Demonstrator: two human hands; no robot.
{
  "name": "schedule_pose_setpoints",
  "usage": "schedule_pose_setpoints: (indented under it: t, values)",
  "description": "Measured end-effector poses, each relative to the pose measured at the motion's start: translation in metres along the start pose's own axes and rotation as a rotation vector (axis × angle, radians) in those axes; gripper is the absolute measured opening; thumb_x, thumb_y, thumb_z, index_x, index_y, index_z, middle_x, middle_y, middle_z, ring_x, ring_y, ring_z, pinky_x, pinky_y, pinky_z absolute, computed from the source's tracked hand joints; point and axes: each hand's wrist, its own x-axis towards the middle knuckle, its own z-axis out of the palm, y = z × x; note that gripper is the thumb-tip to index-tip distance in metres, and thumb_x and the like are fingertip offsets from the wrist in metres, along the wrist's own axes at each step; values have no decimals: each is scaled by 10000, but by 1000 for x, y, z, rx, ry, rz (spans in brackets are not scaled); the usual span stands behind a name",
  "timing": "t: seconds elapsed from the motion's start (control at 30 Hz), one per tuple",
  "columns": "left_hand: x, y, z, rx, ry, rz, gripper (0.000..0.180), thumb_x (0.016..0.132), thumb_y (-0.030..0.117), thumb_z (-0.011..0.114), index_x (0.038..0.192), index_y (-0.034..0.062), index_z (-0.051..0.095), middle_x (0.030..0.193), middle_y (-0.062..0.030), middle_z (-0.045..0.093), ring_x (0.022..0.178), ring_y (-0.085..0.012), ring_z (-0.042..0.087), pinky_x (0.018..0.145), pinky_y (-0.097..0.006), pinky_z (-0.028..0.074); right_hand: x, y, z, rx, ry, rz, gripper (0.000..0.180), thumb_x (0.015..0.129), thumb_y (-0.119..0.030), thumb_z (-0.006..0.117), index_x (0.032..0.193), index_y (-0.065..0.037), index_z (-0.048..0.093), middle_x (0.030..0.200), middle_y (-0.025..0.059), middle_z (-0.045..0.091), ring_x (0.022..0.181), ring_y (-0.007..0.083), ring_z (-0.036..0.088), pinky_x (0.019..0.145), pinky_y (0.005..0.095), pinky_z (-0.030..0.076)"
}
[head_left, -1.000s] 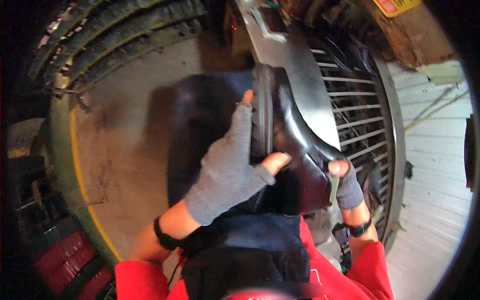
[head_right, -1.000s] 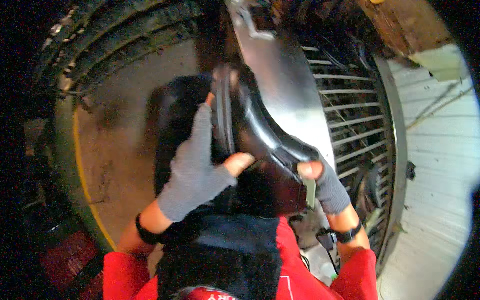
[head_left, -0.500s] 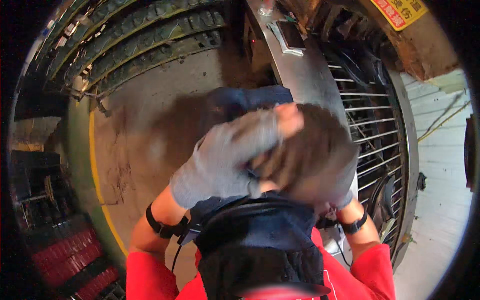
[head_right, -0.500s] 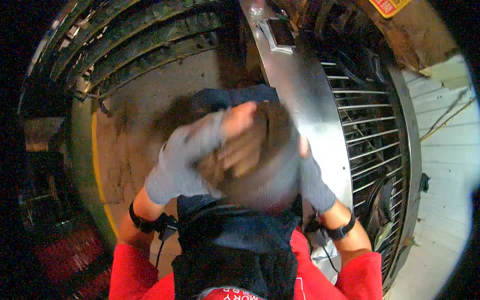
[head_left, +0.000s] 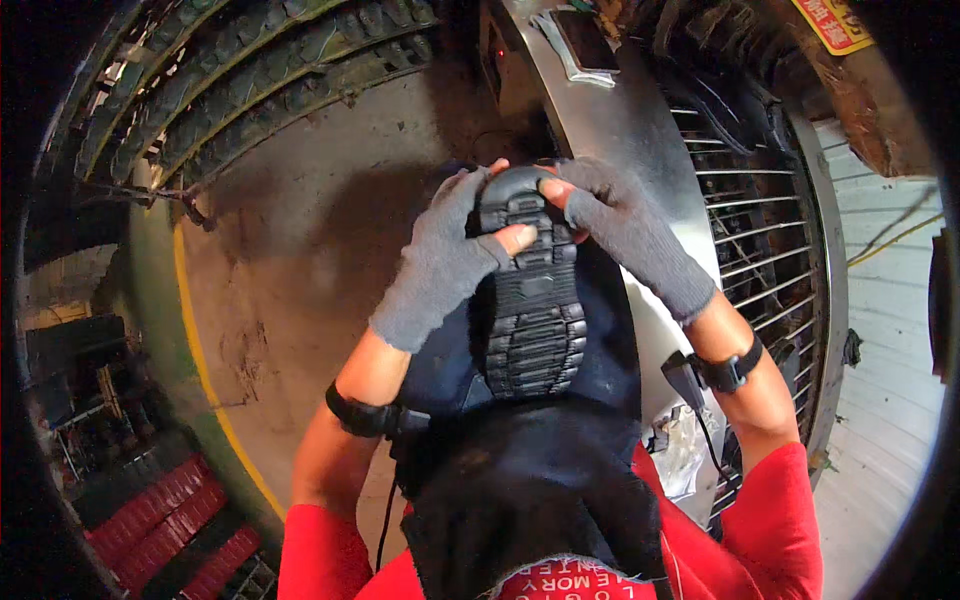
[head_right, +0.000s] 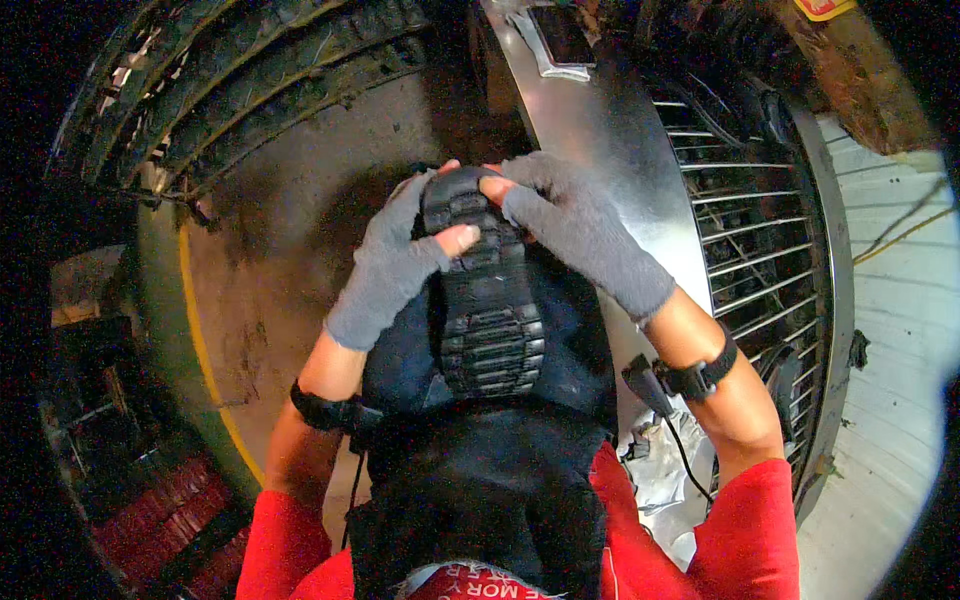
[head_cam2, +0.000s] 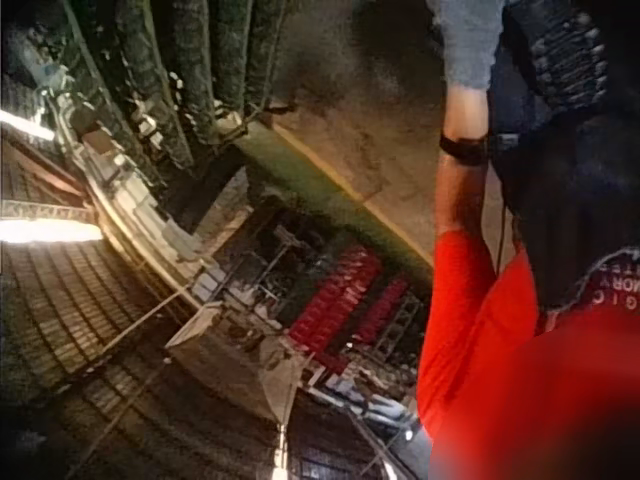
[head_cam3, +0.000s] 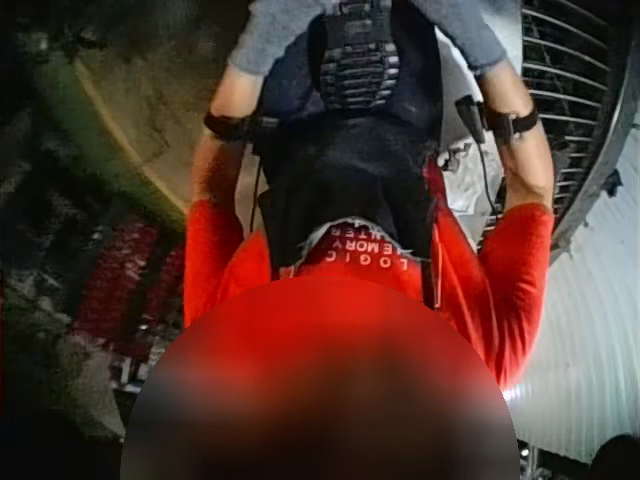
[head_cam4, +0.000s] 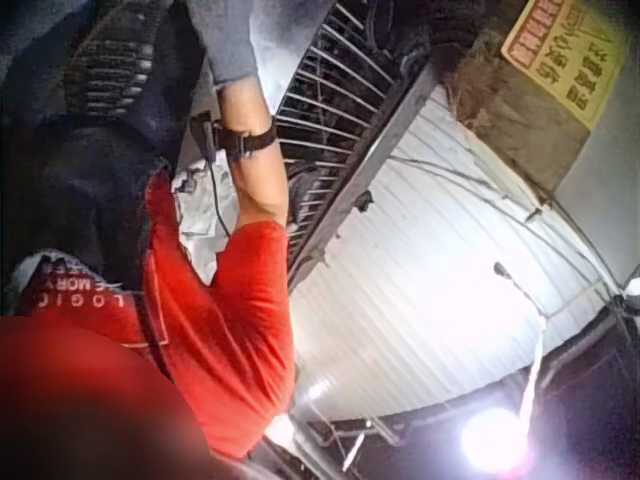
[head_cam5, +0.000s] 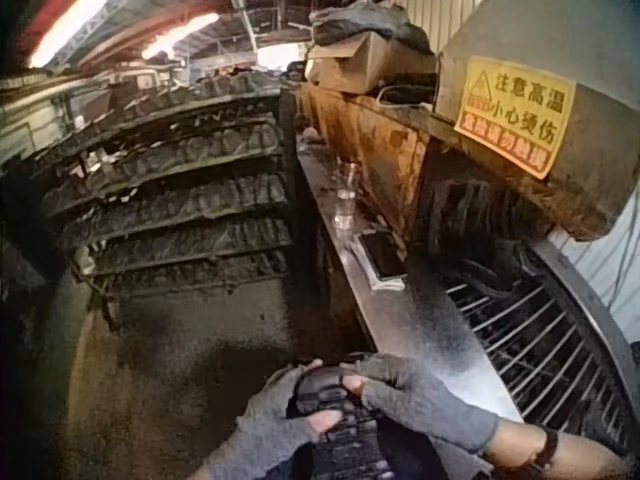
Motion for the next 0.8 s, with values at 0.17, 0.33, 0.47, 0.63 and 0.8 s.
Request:
schedule_pose_setpoints:
  t: [0.17,0.33,0.47,0.63,0.8]
  values:
    - [-33,1,-5,243,-86,152,713,774,414,883,1307,2,652,1273,-191,561,1231,-378,578,1050,-425,490,-39,-23,-15,31,-116,63,384,868,-236,841,1156,-3,744,1097,120,704,1088,237,671,993,369,509]
    - [-76,15,-25,-88,-413,386,393,735,463,898,1050,239,830,996,-20,538,953,-279,592,826,-445,472,-75,-28,-27,42,-543,-287,575,618,-347,1010,1087,-137,752,1227,210,606,1255,458,581,1075,521,477]
    - [-55,6,-12,-340,-268,-43,456,761,433,881,1122,162,819,967,-45,555,964,-306,587,891,-457,485,-64,-12,-11,305,-309,-69,580,619,-280,1018,1088,-103,724,1122,98,641,1146,292,603,1037,435,469]
    - [-20,-6,3,-11,-79,-24,670,794,221,864,1396,28,644,1129,-135,642,1037,-323,603,943,-409,507,-35,-6,8,656,9,423,471,815,-141,874,1217,-33,654,1108,-3,610,1083,112,552,990,295,443]
    - [6,-9,5,-84,-80,-253,637,805,243,855,1375,40,657,1102,-124,648,994,-292,597,903,-385,511,-6,6,14,452,-8,320,520,833,-176,820,1289,-65,595,1072,13,524,1053,154,514,1000,318,400]
